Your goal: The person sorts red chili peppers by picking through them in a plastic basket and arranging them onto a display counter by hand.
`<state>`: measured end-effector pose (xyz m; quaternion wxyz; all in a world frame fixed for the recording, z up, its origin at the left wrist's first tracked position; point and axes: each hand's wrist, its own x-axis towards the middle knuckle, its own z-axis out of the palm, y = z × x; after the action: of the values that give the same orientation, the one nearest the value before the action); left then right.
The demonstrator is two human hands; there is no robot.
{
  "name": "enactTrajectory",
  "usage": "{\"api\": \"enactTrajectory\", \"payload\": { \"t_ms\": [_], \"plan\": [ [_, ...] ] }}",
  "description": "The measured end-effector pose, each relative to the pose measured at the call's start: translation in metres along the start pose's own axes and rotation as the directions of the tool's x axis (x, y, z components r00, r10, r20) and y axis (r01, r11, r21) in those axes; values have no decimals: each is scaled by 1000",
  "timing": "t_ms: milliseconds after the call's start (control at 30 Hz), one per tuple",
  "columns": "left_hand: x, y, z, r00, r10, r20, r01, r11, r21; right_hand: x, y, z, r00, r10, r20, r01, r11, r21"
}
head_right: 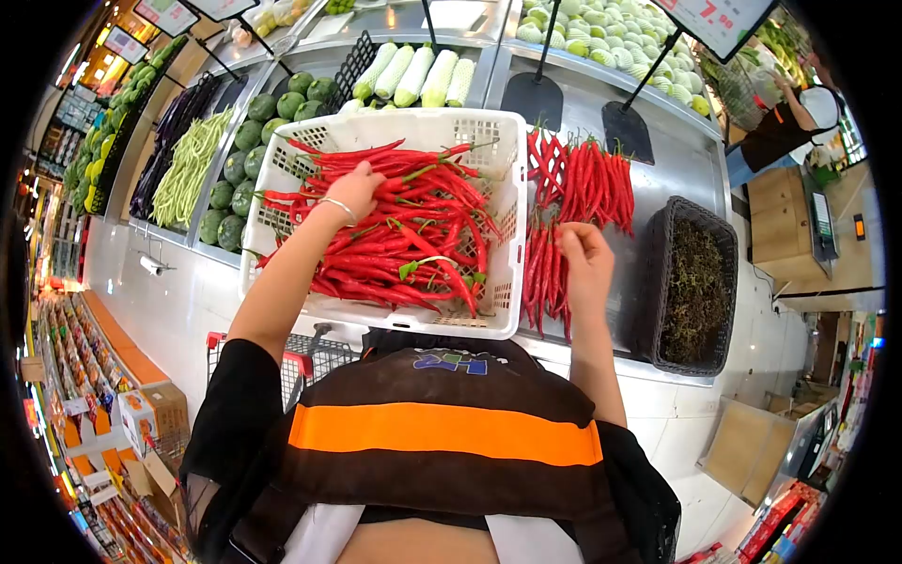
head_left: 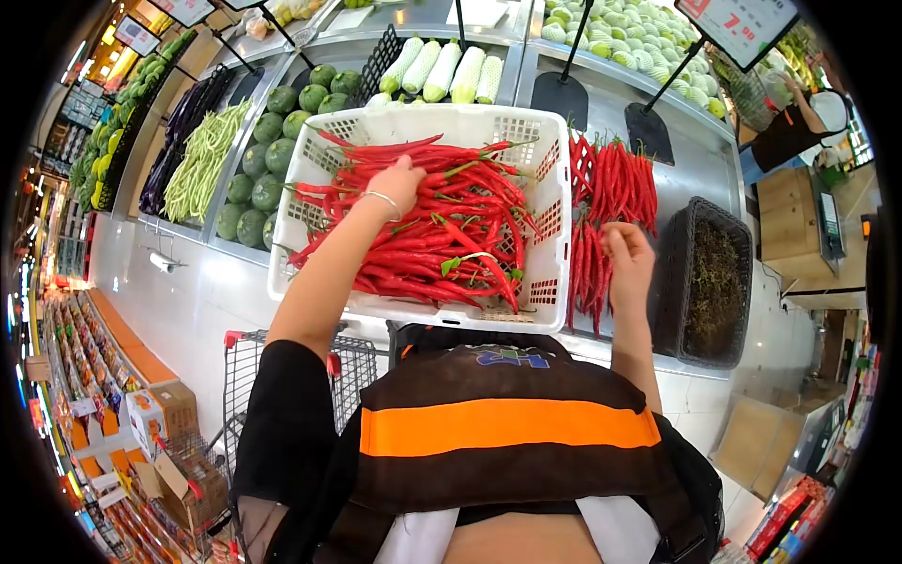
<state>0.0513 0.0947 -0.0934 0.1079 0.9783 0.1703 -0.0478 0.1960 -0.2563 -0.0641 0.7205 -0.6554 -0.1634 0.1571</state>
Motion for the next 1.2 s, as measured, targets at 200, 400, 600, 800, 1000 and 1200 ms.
{"api": "enactTrajectory", "payload": {
  "t_ms": [200, 400, 600, 800, 1000, 1200],
  "plan": [
    [14, 5, -6, 975, 89, 202, -135, 965, 227, -21, -4, 26, 989, 2, 146, 2, 1000, -28],
    [-2, -6, -37, 979, 191, -65, -201, 951, -234, -33, -8, 19, 986, 27, 162, -19, 998, -54],
    [-44, 68, -104, 990, 75, -117, -139, 476, -869, -21, -42, 89, 893, -76, 445, 88, 996, -6],
    [-60, 125, -56, 957, 276, -85, -213, 475, -854, 2, -41, 124, 762, -47, 646, -7, 997, 81],
    [-64, 130, -46, 943, 314, 112, -87, 557, -826, 6, -16, 102, 855, -22, 517, -212, 897, 388],
    [0, 88, -31, 993, 109, -46, -109, 685, -720, 14, -30, 86, 923, 3, 385, -285, 677, 679]
  ]
}}
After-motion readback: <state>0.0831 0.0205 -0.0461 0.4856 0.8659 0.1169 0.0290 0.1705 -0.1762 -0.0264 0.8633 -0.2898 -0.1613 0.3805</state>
